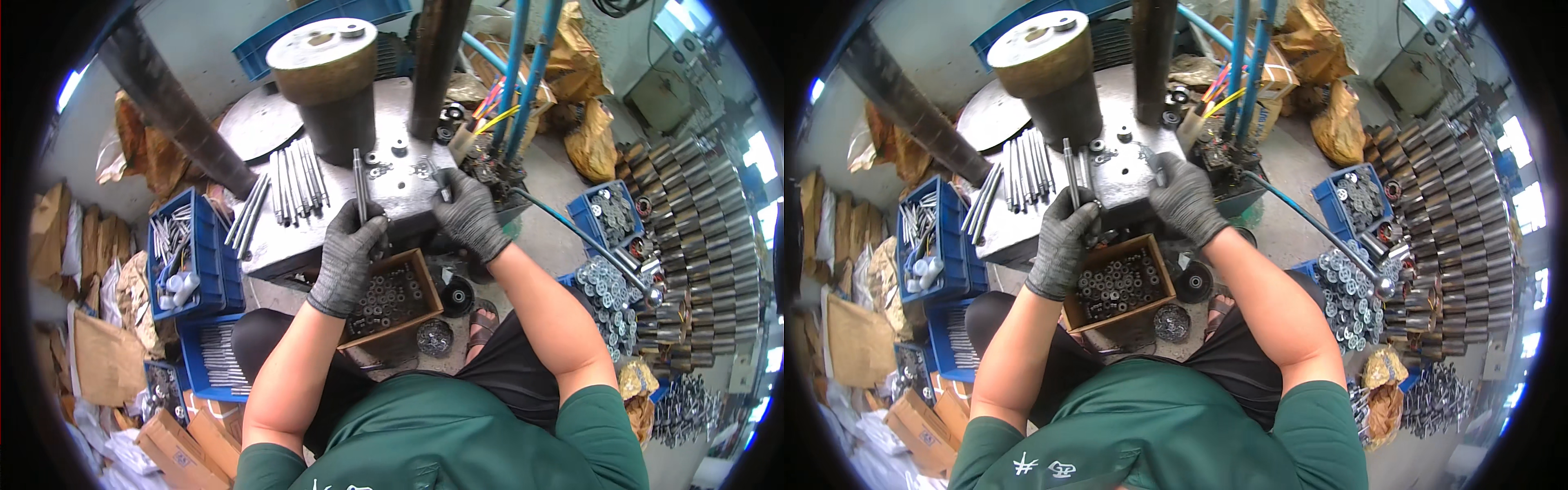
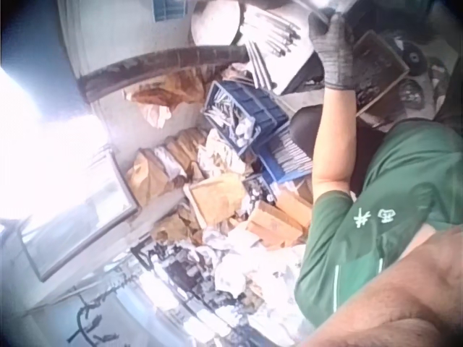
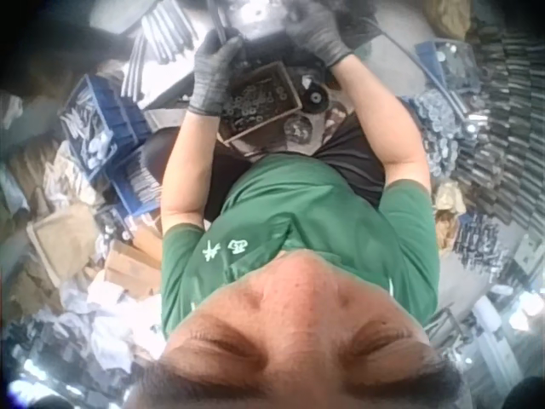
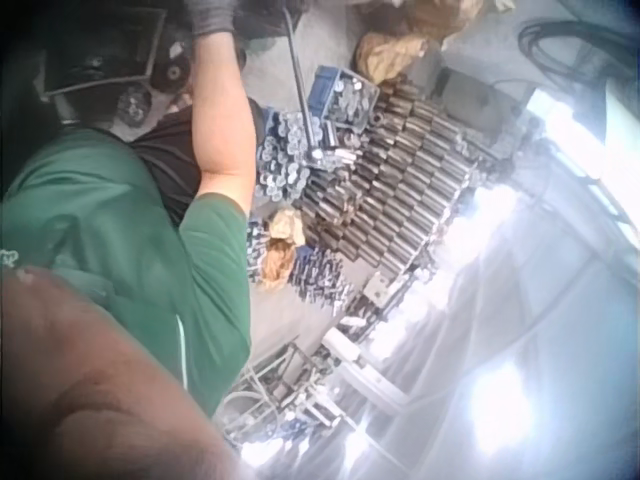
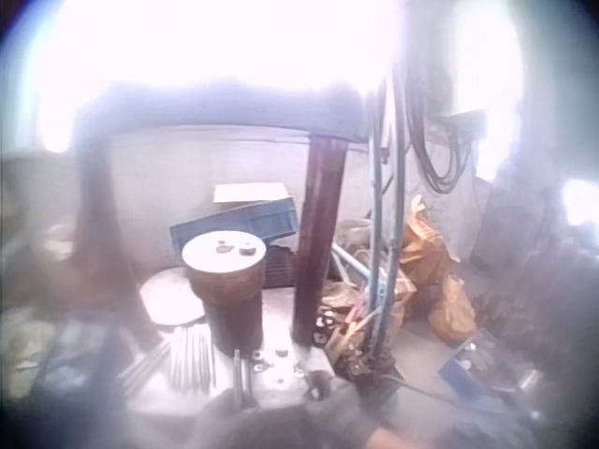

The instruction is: Assemble metal rods and components using a mechanical press machine.

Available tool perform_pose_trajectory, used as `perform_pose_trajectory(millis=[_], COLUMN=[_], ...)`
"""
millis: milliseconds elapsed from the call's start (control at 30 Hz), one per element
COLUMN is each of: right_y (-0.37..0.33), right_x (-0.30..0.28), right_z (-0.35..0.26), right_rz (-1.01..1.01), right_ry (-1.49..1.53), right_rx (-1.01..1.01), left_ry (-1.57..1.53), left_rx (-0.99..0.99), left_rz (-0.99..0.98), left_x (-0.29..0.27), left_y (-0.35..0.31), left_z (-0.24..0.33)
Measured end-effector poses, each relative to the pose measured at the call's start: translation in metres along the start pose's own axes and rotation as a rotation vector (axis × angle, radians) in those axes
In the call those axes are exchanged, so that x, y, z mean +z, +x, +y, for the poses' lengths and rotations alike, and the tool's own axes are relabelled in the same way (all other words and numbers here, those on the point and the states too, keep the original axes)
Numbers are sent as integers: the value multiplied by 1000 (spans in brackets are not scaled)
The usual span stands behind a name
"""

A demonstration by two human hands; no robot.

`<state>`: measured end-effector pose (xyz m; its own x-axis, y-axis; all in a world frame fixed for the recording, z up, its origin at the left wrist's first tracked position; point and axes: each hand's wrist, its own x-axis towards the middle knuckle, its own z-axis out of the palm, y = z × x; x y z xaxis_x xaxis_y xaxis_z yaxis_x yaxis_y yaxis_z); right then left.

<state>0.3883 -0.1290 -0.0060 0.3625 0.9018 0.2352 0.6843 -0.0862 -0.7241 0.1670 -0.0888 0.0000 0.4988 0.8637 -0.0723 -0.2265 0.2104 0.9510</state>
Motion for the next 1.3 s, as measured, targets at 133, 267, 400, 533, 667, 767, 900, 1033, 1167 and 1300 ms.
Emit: perform_pose_trajectory(millis=[133, 267, 400, 533, 667, 767, 900, 1033, 1167, 1300], right_y=[20, 28, 37, 26, -10, -27, -33, -34, -32, -33], right_x=[-1, 6, 2, -14, -26, -33, -33, -30, -27, -26], right_z=[15, 18, 42, 12, -31, -58, -66, -64, -65, -66], right_rz=[-16, -2, 8, -145, -156, -165, -67, -85, -62, -57], right_ry=[-177, -231, -5, 369, 218, -12, -310, -342, -336, -347], right_rx=[-53, -44, 45, 143, -188, -369, -665, -687, -690, -674], left_ry=[-209, -325, -368, -450, -416, -404, -507, -553, -531, -531], left_rx=[-112, -207, -245, -260, -265, -261, -258, -272, -260, -262], left_rz=[54, 81, 82, 89, 125, 145, 178, 167, 150, 138], left_x=[-4, -7, -3, -14, -14, -14, -13, -16, -18, -19], left_y=[4, 4, 4, 4, 5, 3, 4, 4, 4, 5], left_z=[-1, 1, 7, 5, 7, 10, 9, 5, 0, -2])
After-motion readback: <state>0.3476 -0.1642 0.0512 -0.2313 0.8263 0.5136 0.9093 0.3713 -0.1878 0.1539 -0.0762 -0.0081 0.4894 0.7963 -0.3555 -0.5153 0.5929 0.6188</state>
